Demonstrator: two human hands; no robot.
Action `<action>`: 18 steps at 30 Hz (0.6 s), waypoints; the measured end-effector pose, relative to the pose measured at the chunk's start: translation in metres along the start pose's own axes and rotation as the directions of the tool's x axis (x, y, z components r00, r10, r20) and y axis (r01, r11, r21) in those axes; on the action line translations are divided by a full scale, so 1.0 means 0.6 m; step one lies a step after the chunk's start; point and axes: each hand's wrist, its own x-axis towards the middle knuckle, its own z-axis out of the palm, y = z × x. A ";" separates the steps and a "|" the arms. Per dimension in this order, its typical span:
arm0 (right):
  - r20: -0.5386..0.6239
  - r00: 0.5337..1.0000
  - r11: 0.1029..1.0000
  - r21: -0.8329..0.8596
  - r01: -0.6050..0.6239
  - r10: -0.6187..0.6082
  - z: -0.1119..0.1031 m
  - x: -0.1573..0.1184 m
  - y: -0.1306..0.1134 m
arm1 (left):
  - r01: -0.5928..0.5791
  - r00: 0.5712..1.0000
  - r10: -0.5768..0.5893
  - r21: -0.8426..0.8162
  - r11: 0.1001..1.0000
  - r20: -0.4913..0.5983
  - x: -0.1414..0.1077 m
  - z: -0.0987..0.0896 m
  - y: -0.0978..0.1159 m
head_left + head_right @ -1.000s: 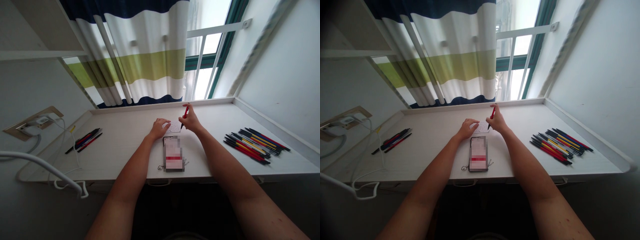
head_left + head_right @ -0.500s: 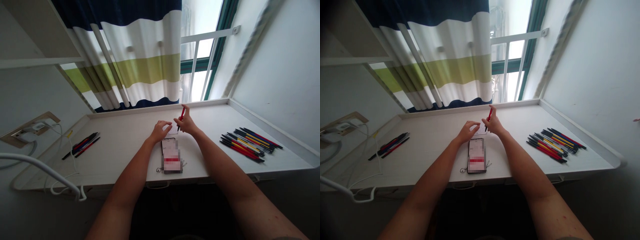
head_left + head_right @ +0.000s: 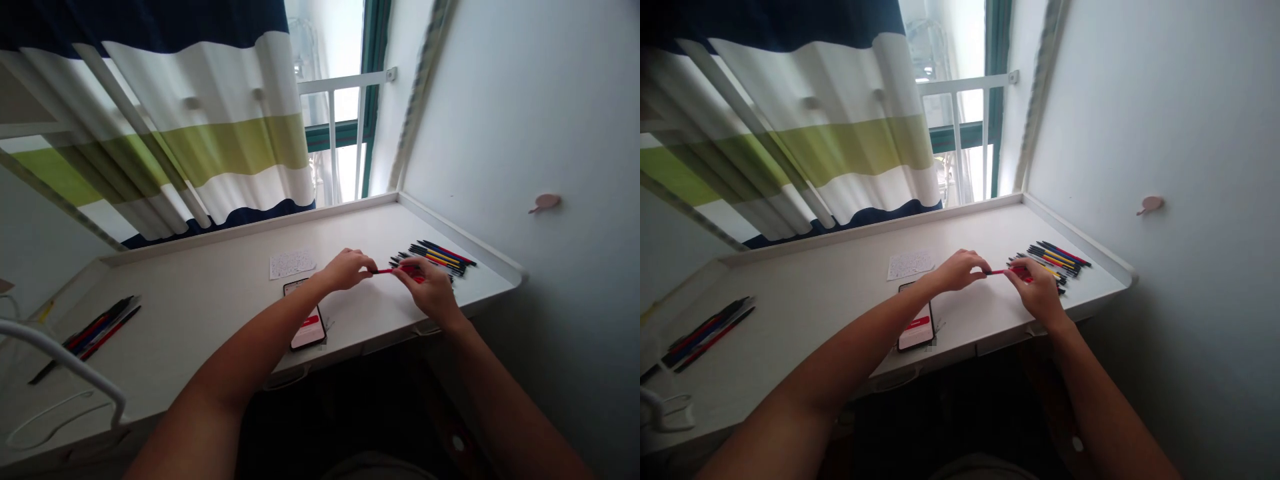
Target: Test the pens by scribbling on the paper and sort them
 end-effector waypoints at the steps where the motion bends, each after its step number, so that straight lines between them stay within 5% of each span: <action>1: 0.025 0.999 0.996 -0.086 0.039 -0.037 -0.027 -0.020 0.020 | -0.051 0.997 0.046 0.081 0.995 0.065 0.017 0.015 0.012; 6: 0.125 0.986 0.876 -0.456 0.157 -0.111 -0.090 -0.061 0.072 | -0.184 0.979 0.144 0.327 0.927 0.143 0.077 0.066 0.056; 11: 0.182 0.974 0.741 -0.634 0.222 -0.135 -0.073 -0.034 0.055 | -0.026 1.000 0.025 0.395 0.918 0.008 0.084 0.068 0.068; 15: 0.252 0.938 0.826 -0.454 0.333 -0.239 -0.010 -0.004 -0.006 | 0.222 0.966 -0.184 0.220 0.950 -0.182 0.013 0.027 0.027; 18: 0.407 0.856 0.866 -0.243 0.438 -0.318 0.078 0.024 -0.087 | 0.421 0.849 -0.378 0.039 0.906 -0.370 -0.107 -0.021 -0.034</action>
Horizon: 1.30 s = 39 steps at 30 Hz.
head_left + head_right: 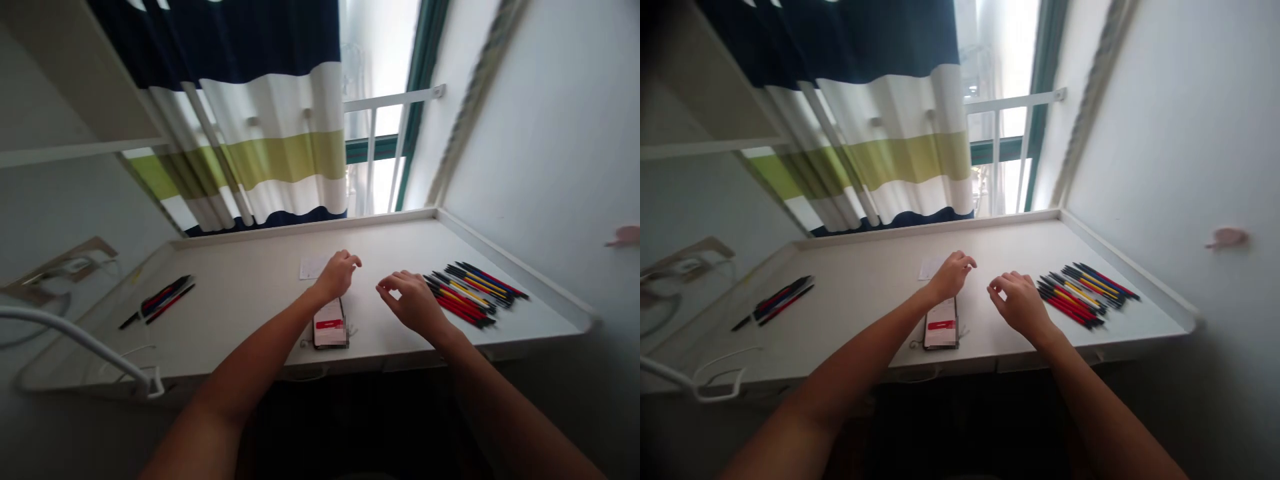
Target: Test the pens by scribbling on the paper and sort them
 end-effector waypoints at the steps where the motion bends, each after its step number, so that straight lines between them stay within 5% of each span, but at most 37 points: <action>1: 0.067 0.996 0.997 0.048 0.052 -0.055 0.018 0.034 -0.033 | 0.086 0.994 -0.088 -0.021 0.996 -0.058 -0.030 -0.029 -0.040; 4: 0.284 0.927 0.965 0.167 0.201 -0.243 0.091 0.140 -0.152 | 0.319 0.925 -0.318 -0.027 0.947 -0.210 -0.146 -0.119 -0.152; 6: 0.387 0.855 0.937 0.192 0.291 -0.345 0.156 0.200 -0.242 | 0.479 0.836 -0.455 0.002 0.878 -0.305 -0.233 -0.175 -0.208; 9: 0.532 0.718 0.893 0.250 0.374 -0.449 0.265 0.261 -0.374 | 0.650 0.718 -0.580 0.073 0.756 -0.385 -0.352 -0.241 -0.264; 12: 0.599 0.645 0.880 0.303 0.367 -0.475 0.362 0.296 -0.484 | 0.735 0.652 -0.613 0.171 0.657 -0.446 -0.437 -0.289 -0.304; 17: 0.648 0.607 0.888 0.341 0.310 -0.461 0.455 0.326 -0.601 | 0.843 0.536 -0.702 0.262 0.469 -0.469 -0.504 -0.331 -0.360; 21: 0.676 0.586 0.895 0.346 0.283 -0.446 0.481 0.336 -0.634 | 0.842 0.531 -0.727 0.172 0.511 -0.436 -0.510 -0.335 -0.381; 24: 0.668 0.617 0.906 0.363 0.218 -0.416 0.478 0.341 -0.627 | 0.813 0.517 -0.739 -0.020 0.581 -0.432 -0.486 -0.319 -0.374; 26: 0.651 0.662 0.914 0.382 0.138 -0.372 0.463 0.346 -0.605 | 0.781 0.463 -0.752 -0.185 0.596 -0.469 -0.453 -0.301 -0.355; 29: 0.557 0.793 0.889 0.455 -0.043 -0.247 0.415 0.351 -0.534 | 0.636 0.429 -0.759 -0.432 0.639 -0.490 -0.379 -0.267 -0.308; 32: 0.366 0.928 0.724 0.659 -0.203 -0.073 0.337 0.337 -0.412 | 0.407 0.583 -0.634 -0.493 0.769 -0.507 -0.289 -0.232 -0.244; 34: 0.388 0.921 0.558 0.771 -0.308 -0.027 0.273 0.312 -0.318 | 0.285 0.646 -0.560 -0.517 0.807 -0.518 -0.227 -0.207 -0.204; 36: 0.437 0.899 0.433 0.816 -0.382 -0.031 0.210 0.280 -0.230 | 0.176 0.699 -0.561 -0.654 0.736 -0.443 -0.168 -0.180 -0.170; 39: 0.565 0.822 0.353 0.785 -0.509 -0.074 0.142 0.235 -0.133 | 0.043 0.844 -0.493 -0.888 0.459 -0.213 -0.090 -0.133 -0.135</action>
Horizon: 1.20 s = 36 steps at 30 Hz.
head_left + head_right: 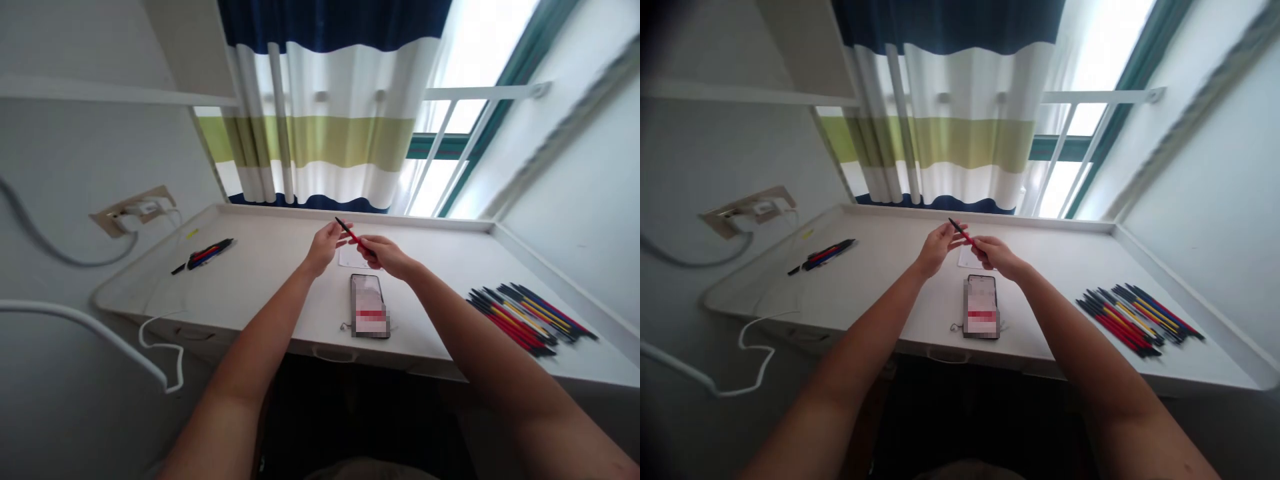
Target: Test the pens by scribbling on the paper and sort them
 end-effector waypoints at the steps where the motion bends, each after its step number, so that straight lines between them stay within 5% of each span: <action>1: 0.036 0.999 0.999 0.024 -0.033 0.032 -0.021 -0.018 0.004 | 0.028 0.997 -0.022 -0.091 0.995 0.067 0.010 0.023 -0.009; 4: 0.133 0.989 0.991 0.105 -0.079 0.065 -0.059 -0.040 0.024 | 0.067 0.991 -0.038 -0.230 0.971 0.128 0.029 0.067 -0.036; 8: 0.205 0.978 0.980 0.182 -0.082 0.044 -0.076 -0.027 0.063 | 0.101 0.993 -0.085 -0.225 0.969 0.080 0.039 0.081 -0.066; 13: -0.064 0.991 0.990 -0.083 0.110 -0.115 -0.073 -0.003 0.091 | 0.023 0.994 -0.042 -0.186 0.982 -0.100 0.045 0.087 -0.097; 17: -0.245 0.917 0.875 -0.450 0.179 -0.314 -0.069 0.002 0.086 | -0.034 0.979 -0.001 -0.168 0.985 -0.202 0.042 0.096 -0.106; 20: -0.297 0.872 0.811 -0.560 0.171 -0.389 -0.064 0.000 0.083 | -0.041 0.964 -0.011 -0.188 0.981 -0.267 0.034 0.100 -0.102; 27: -0.128 0.970 0.932 -0.329 0.153 -0.205 -0.062 -0.004 0.093 | 0.028 0.972 -0.087 -0.261 0.965 -0.218 0.021 0.093 -0.095; 33: -0.261 0.936 0.959 -0.216 0.183 -0.237 -0.071 -0.005 0.100 | 0.045 0.984 -0.084 -0.237 0.970 -0.156 0.022 0.093 -0.097; 36: -0.187 0.957 0.947 -0.276 0.166 -0.222 -0.071 -0.002 0.103 | 0.061 0.979 -0.104 -0.236 0.970 -0.175 0.022 0.095 -0.100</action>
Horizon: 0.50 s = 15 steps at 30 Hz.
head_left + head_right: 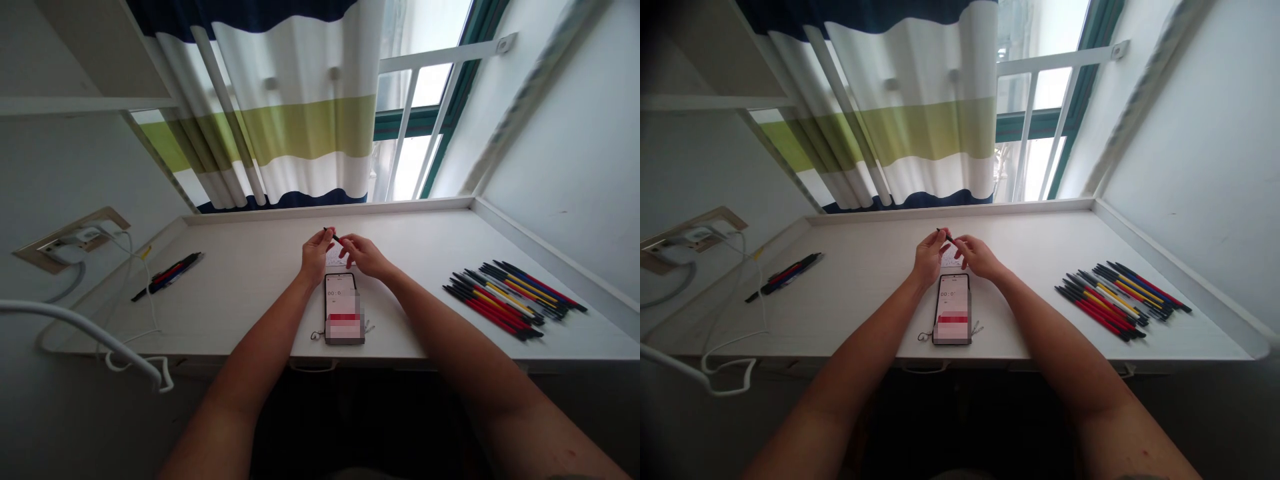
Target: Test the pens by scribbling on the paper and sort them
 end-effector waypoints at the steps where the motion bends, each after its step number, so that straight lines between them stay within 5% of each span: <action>1: 0.004 1.000 1.000 -0.020 0.013 -0.013 0.001 0.001 0.001 | 0.004 1.000 -0.004 0.011 1.000 -0.007 0.000 0.000 -0.001; 5: -0.114 0.991 0.998 -0.008 0.065 -0.066 0.006 0.002 0.003 | -0.036 0.999 0.037 0.052 0.998 -0.014 -0.002 0.000 -0.002; 9: -0.038 0.998 0.995 -0.085 0.052 -0.055 0.007 -0.001 0.000 | -0.064 0.998 0.064 0.067 0.996 -0.003 -0.003 0.002 -0.001; 15: -0.128 0.986 0.979 -0.184 0.086 -0.111 -0.001 0.000 0.002 | -0.100 0.995 0.095 0.118 0.988 0.044 -0.003 0.004 0.000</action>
